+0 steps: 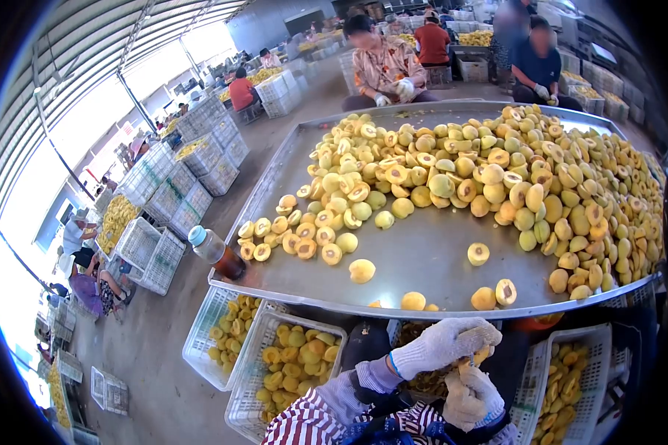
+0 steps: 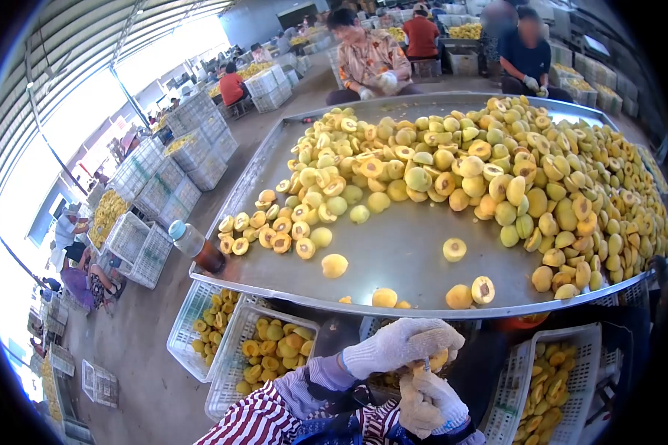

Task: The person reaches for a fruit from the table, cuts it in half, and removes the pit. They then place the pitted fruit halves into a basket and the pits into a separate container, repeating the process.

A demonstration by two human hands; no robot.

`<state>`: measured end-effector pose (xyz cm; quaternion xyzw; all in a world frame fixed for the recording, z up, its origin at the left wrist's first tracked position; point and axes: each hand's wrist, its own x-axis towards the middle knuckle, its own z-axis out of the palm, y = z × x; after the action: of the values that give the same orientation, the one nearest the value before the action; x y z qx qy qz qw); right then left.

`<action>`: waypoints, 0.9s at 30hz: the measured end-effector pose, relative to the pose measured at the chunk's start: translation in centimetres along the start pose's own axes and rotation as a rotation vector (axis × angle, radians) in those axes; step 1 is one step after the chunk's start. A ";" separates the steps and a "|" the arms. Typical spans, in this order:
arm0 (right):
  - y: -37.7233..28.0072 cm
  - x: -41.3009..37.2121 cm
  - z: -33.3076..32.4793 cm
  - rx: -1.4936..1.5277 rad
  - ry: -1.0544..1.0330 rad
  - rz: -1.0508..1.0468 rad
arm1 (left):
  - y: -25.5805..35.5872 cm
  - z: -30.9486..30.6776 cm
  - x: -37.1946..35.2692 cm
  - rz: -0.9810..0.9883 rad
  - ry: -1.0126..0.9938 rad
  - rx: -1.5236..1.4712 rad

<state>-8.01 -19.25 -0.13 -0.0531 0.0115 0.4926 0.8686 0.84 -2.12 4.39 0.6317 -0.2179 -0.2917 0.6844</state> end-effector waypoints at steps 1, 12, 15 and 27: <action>0.2 0.0 -1.3 0.050 -0.023 -0.010 | 0.0 0.2 -0.1 0.080 0.060 0.144; 1.2 0.0 -2.4 0.036 -0.129 -0.086 | -1.6 1.1 -0.1 0.082 0.181 0.150; 0.8 0.1 -1.7 0.109 -0.154 -0.053 | -1.4 1.3 -0.4 0.111 0.219 0.197; 0.9 -0.3 0.7 -0.166 0.385 -0.087 | -1.2 0.5 -0.4 0.075 -0.065 -0.377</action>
<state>-8.97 -18.93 0.54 -0.2177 0.1343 0.4346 0.8635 0.09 -2.21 3.32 0.4739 -0.2048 -0.3221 0.7936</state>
